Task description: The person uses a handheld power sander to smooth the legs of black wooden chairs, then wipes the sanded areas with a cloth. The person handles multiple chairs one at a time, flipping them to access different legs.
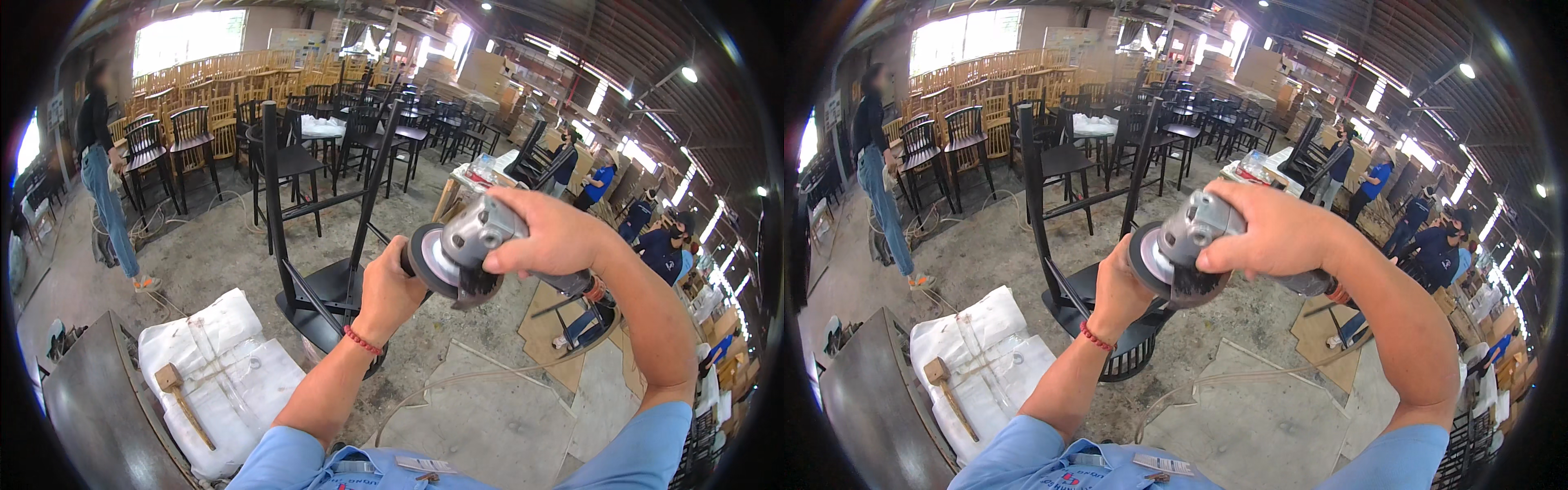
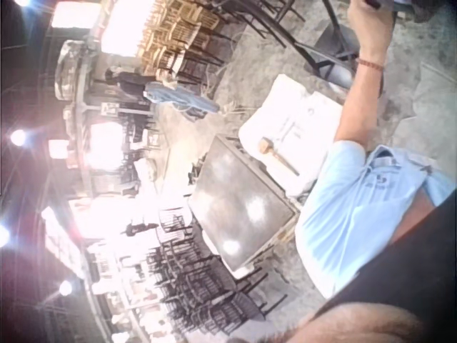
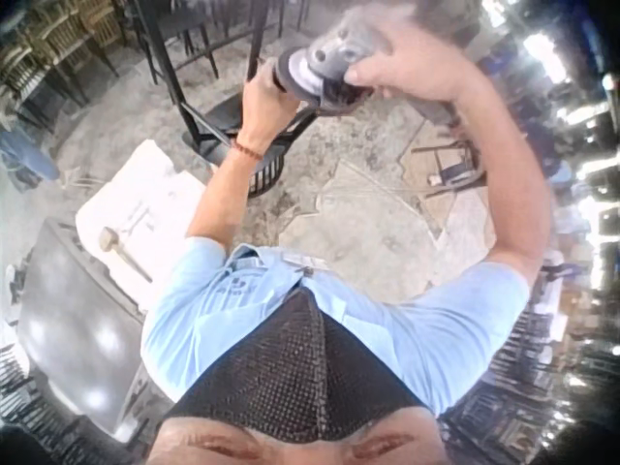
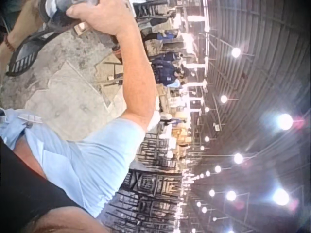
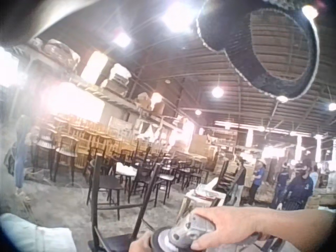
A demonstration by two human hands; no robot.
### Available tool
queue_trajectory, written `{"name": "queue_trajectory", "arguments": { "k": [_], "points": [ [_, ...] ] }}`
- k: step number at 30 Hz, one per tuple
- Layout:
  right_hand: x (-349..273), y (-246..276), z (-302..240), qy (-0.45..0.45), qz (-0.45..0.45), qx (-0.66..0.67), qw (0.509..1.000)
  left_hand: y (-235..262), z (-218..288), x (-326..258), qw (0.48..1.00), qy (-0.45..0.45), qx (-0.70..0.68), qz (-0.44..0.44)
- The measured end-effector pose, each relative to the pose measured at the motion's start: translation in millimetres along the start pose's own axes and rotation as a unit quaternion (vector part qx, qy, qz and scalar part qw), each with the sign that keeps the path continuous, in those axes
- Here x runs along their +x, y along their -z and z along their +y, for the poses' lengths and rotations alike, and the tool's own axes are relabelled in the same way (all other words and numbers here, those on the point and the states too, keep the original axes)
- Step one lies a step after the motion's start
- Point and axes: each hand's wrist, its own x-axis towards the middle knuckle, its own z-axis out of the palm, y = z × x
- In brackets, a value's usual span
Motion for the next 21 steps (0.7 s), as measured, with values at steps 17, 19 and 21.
{"name": "queue_trajectory", "arguments": {
  "k": [17, 19, 21],
  "points": [
    [4, 7, -2, -0.043, 0.011, -0.073, 0.996, -2, 1, -3, 1.000, 0.028, -0.001, -0.004],
    [14, 6, 7, -0.049, 0.034, -0.074, 0.995, -2, 8, -3, 0.993, 0.104, 0.041, -0.022],
    [13, 12, 11, -0.053, 0.074, -0.084, 0.992, -2, 7, -1, 0.996, 0.084, 0.023, 0.004]
  ]
}}
